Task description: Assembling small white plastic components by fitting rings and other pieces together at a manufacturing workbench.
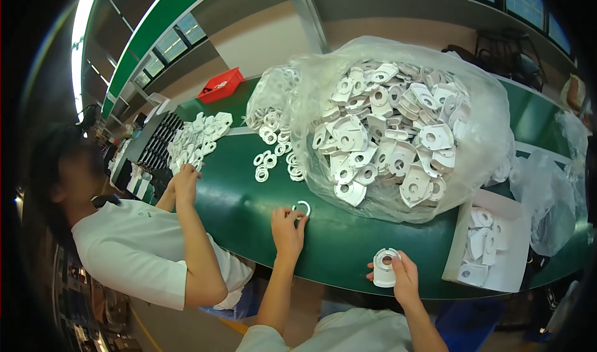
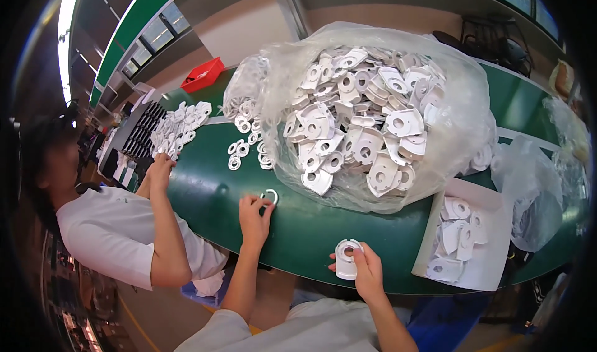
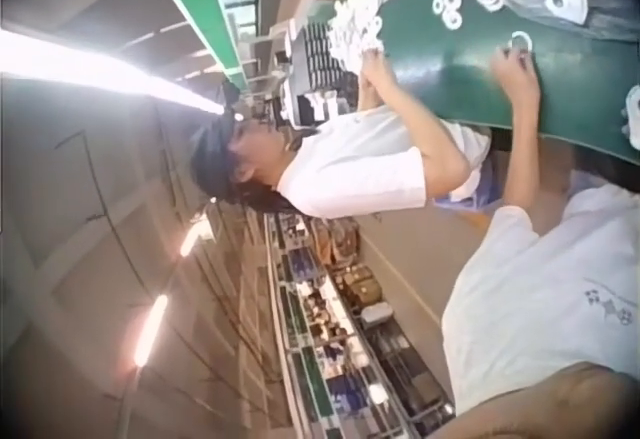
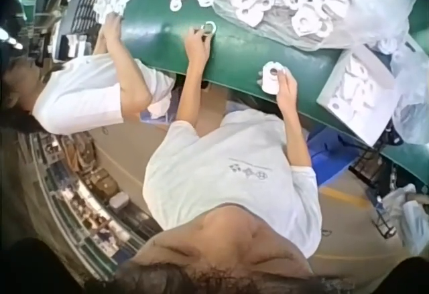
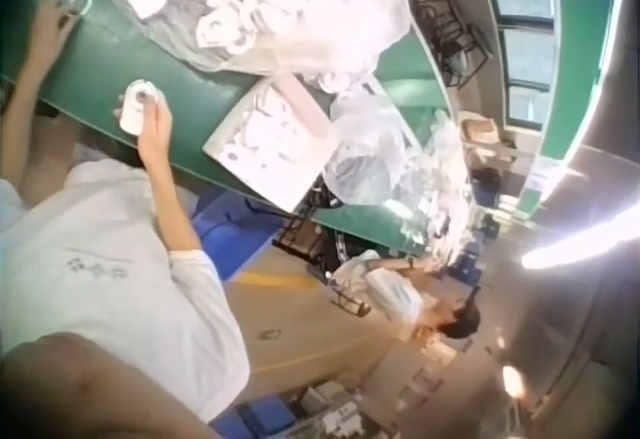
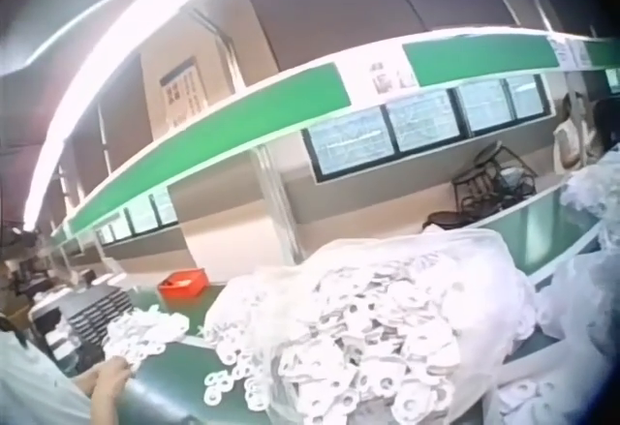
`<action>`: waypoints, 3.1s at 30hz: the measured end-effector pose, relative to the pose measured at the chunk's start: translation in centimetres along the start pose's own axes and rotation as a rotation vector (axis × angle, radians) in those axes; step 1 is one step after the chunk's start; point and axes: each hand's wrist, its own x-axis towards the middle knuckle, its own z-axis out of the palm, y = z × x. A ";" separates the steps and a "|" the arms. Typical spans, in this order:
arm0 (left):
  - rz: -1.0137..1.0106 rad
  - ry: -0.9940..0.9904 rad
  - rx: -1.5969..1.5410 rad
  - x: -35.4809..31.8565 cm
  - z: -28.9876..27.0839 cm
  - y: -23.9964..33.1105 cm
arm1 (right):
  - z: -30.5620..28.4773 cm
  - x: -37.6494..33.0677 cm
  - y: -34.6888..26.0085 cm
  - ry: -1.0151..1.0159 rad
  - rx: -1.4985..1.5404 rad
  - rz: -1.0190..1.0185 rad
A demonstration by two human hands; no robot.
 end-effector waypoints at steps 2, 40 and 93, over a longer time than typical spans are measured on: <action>-0.073 -0.053 -0.086 -1.5 -0.4 0.6 | 0.1 0.2 -0.2 -0.009 -0.010 0.008; -0.265 -0.520 -0.882 -3.8 -0.2 14.0 | -1.5 1.3 -1.2 -0.123 0.169 0.258; -0.322 -0.410 -1.155 -7.4 -0.9 14.4 | -1.0 -0.5 0.3 -0.020 0.026 -0.087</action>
